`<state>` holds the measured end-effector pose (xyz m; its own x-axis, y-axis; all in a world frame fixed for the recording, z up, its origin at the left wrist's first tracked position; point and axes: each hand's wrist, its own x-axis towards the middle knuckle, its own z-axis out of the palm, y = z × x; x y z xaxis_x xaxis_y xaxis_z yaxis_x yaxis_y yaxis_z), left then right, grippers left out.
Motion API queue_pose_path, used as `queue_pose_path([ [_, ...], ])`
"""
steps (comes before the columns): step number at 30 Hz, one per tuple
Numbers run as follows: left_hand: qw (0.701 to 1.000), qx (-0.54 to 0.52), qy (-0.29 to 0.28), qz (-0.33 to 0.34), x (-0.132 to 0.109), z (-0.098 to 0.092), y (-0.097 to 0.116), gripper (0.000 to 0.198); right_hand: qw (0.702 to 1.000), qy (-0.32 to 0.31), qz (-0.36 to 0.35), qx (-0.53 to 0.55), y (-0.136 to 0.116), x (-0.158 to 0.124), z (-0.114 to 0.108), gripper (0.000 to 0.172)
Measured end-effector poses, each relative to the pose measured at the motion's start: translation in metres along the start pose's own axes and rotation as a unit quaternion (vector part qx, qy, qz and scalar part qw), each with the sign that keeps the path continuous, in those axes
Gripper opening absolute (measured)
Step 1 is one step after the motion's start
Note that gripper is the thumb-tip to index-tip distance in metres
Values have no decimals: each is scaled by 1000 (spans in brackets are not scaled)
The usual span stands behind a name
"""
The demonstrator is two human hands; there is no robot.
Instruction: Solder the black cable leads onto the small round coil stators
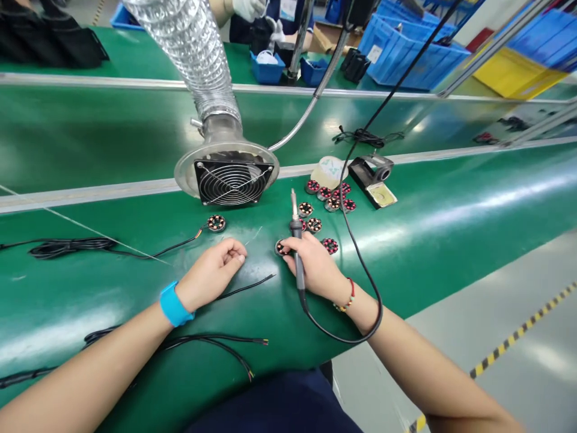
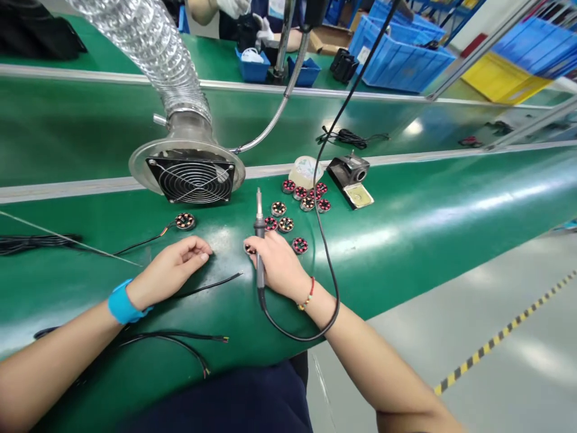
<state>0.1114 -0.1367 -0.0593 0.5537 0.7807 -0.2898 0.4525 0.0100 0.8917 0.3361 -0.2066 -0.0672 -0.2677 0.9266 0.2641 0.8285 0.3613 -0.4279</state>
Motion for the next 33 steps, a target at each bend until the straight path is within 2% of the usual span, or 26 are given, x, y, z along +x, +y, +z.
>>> queue_pose_path([
  [4,1000,21,-1,5,-1,-1,1,18,997,-46,-55,40,-20,10,13,26],
  [7,998,62,-7,4,-3,0,5,17,995,-32,-71,57,-24,10,16,29],
  [11,992,126,1,22,-4,6,9,13,998,29,20,60,-27,8,16,30],
  [14,984,174,23,42,-3,12,10,8,993,43,80,81,-32,8,18,35],
  [17,978,198,28,62,-1,15,9,5,989,48,93,103,-37,8,22,37],
  [21,966,233,32,107,-1,16,5,11,985,60,109,123,-39,6,29,47],
  [25,927,332,43,168,-4,11,3,21,986,55,122,101,-40,5,33,48],
  [27,911,358,72,192,-5,8,4,24,987,46,121,92,-40,6,34,45],
  [30,908,330,135,220,-5,2,7,21,987,32,113,112,-38,6,32,42],
  [33,913,302,130,240,-4,0,8,18,985,15,106,134,-36,4,29,40],
])
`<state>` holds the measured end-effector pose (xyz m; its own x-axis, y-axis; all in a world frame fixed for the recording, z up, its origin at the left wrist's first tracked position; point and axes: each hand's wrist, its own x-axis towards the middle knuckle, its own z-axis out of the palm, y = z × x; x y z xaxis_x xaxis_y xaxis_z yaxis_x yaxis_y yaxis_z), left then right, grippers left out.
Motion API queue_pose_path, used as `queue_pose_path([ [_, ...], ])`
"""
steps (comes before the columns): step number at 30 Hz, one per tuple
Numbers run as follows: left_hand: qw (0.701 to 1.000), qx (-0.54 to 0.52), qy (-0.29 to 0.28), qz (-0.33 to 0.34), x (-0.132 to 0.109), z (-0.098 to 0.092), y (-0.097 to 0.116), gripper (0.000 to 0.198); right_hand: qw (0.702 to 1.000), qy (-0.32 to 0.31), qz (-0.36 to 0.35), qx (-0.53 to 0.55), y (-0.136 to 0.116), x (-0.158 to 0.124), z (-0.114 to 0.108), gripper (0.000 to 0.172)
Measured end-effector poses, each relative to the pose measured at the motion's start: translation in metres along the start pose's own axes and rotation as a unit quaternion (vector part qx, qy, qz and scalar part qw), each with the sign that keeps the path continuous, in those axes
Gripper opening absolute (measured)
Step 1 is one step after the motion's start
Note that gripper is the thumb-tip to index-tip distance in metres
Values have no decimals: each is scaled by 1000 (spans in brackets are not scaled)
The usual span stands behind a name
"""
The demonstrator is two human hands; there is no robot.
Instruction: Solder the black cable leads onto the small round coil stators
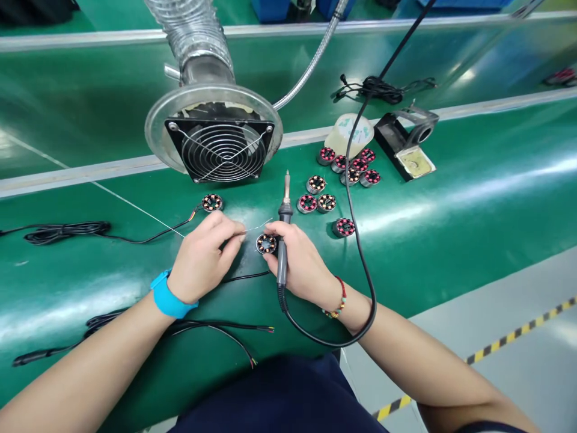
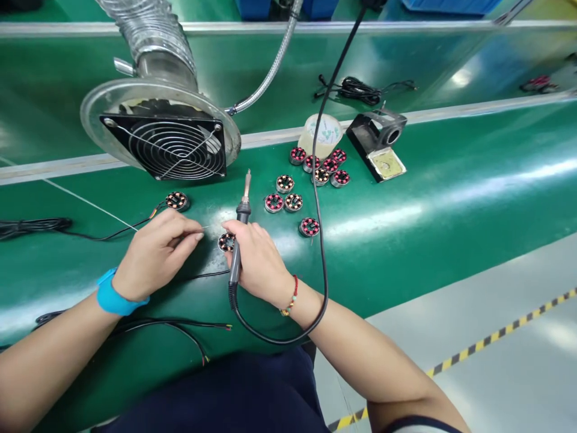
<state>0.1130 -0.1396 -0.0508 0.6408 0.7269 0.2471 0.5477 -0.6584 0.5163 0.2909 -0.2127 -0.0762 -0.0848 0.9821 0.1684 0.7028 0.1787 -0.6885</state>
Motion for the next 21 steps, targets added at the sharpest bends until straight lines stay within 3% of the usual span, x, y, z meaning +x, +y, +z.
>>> queue_pose_path([
  [6,993,45,-106,-5,-2,3,3,23,1000,-8,-11,9,2,-2,-2,40],
  [13,974,-108,-87,-178,7,2,3,22,999,-11,-31,3,5,-2,-1,40],
  [17,957,-163,-155,-181,10,4,2,30,997,-22,-71,7,6,-3,-1,41],
  [21,944,-182,-178,-212,12,5,3,31,997,-31,-71,12,5,-3,-1,44],
])
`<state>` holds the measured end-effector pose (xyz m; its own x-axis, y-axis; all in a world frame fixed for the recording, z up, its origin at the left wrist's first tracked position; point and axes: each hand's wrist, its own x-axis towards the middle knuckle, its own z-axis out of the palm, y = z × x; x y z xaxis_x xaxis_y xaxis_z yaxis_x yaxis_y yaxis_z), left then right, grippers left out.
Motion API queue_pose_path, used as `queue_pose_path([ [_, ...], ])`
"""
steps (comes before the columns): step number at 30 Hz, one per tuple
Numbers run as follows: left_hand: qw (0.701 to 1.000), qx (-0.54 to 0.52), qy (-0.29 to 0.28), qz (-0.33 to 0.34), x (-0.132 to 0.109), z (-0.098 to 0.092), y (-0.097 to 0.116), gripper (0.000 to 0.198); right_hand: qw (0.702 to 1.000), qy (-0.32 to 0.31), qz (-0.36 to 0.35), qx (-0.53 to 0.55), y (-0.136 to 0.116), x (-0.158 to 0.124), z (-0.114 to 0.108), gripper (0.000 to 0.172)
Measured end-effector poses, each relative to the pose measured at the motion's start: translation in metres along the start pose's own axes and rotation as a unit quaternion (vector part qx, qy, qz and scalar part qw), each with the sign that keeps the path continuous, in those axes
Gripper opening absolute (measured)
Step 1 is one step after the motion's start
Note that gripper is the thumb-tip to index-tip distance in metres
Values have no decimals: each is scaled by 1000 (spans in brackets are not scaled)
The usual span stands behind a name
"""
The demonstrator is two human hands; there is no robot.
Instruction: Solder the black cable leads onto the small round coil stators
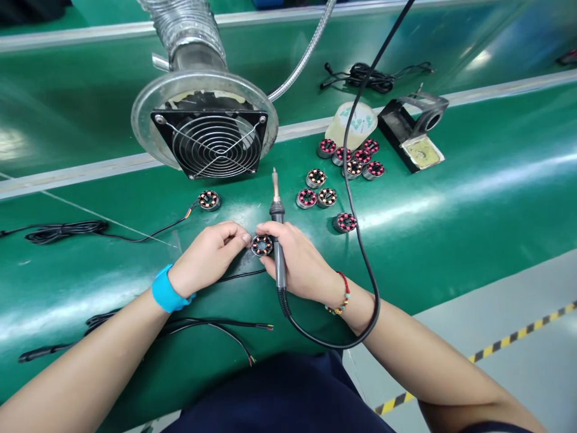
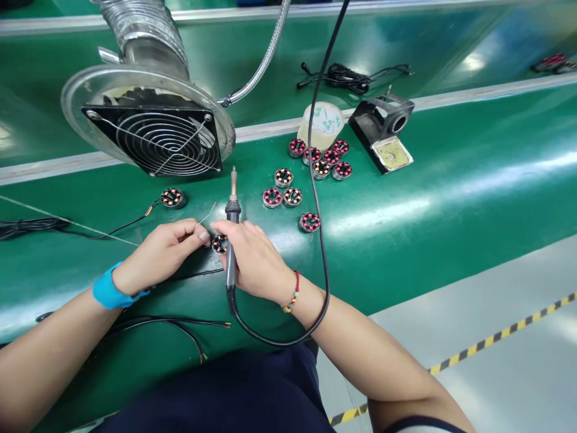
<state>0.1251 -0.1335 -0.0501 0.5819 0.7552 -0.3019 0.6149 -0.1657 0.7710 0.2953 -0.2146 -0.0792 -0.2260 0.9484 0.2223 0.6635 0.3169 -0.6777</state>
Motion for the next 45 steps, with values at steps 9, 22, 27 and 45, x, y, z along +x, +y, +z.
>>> queue_pose_path([
  [9,999,17,26,-12,-7,-3,4,28,1000,6,9,7,10,2,-16,47],
  [22,992,-101,-59,-45,-16,-1,9,23,963,136,62,226,5,1,-18,38],
  [27,983,-163,-56,-65,-17,-7,14,22,918,121,103,365,-7,0,-10,38],
  [45,997,18,-52,58,-19,-9,8,43,860,140,130,473,-1,1,1,50],
])
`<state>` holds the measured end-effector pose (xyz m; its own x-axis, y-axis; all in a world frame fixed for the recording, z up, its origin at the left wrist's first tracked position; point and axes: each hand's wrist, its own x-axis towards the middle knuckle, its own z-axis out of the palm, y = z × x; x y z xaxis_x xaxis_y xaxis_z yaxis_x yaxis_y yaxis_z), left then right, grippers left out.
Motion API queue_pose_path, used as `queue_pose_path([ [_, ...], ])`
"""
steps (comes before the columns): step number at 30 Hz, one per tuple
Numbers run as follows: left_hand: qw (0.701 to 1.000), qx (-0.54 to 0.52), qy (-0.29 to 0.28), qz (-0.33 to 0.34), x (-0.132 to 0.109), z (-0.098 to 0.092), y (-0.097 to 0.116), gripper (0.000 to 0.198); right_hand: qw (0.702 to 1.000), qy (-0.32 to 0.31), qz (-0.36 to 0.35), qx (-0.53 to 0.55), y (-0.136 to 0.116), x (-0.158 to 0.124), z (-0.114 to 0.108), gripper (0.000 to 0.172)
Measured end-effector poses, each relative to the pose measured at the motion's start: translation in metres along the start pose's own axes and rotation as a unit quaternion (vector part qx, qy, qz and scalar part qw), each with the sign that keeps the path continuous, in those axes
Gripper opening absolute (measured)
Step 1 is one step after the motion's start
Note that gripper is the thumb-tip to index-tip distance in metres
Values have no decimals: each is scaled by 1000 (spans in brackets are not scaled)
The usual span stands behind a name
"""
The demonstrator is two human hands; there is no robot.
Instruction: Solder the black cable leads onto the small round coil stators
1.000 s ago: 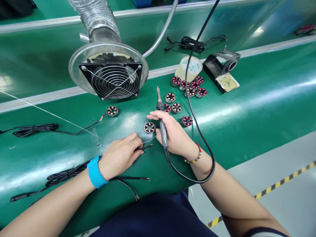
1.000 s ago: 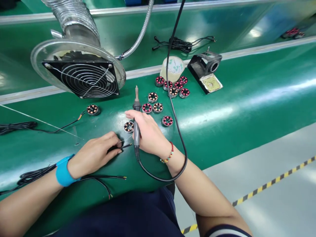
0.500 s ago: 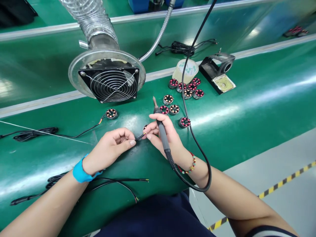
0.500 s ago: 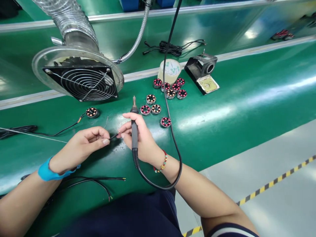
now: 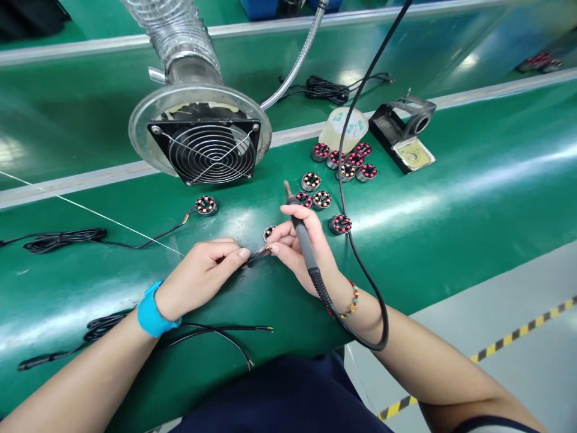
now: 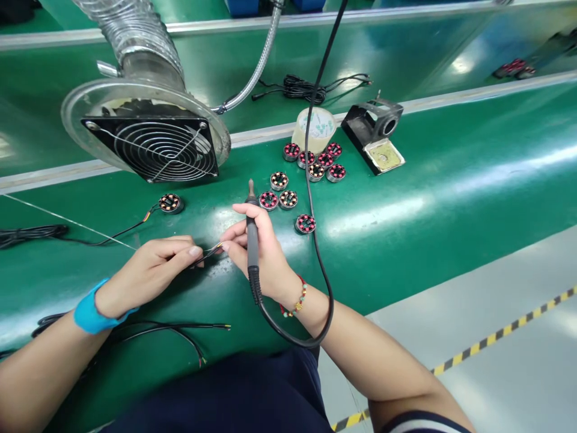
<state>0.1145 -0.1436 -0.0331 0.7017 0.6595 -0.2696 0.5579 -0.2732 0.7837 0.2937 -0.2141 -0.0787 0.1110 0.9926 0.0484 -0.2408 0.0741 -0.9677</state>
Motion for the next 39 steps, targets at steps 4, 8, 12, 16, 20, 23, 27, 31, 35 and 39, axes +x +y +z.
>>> queue_pose_path([
  [4,1000,-5,-4,-3,-2,-1,0,43,999,-11,-30,-6,-1,-1,-1,49],
  [8,999,-32,-20,-9,-1,-2,0,42,997,-32,-58,-29,-4,-1,0,45],
  [12,990,-132,-32,-38,3,1,6,26,992,-48,-101,-66,-7,-3,2,41],
  [16,939,-310,-118,-95,4,6,11,21,986,-60,-132,-86,-8,-5,7,42],
  [20,924,-346,-103,-123,3,8,12,16,979,-71,-146,-122,-9,-8,11,43],
  [23,941,-305,-54,-137,4,7,10,13,968,-62,-143,-197,-10,-7,7,46],
  [27,953,-247,-8,-173,9,6,4,11,919,24,-92,-382,-13,-4,-3,47],
  [31,954,-228,7,-193,13,5,-2,12,896,10,-43,-441,-10,-2,-5,45],
  [35,956,-217,12,-198,13,5,-3,13,905,-30,-63,-420,-7,-4,-1,43],
  [39,959,-204,16,-195,13,5,-4,14,919,-22,-95,-381,-14,-5,-2,41],
])
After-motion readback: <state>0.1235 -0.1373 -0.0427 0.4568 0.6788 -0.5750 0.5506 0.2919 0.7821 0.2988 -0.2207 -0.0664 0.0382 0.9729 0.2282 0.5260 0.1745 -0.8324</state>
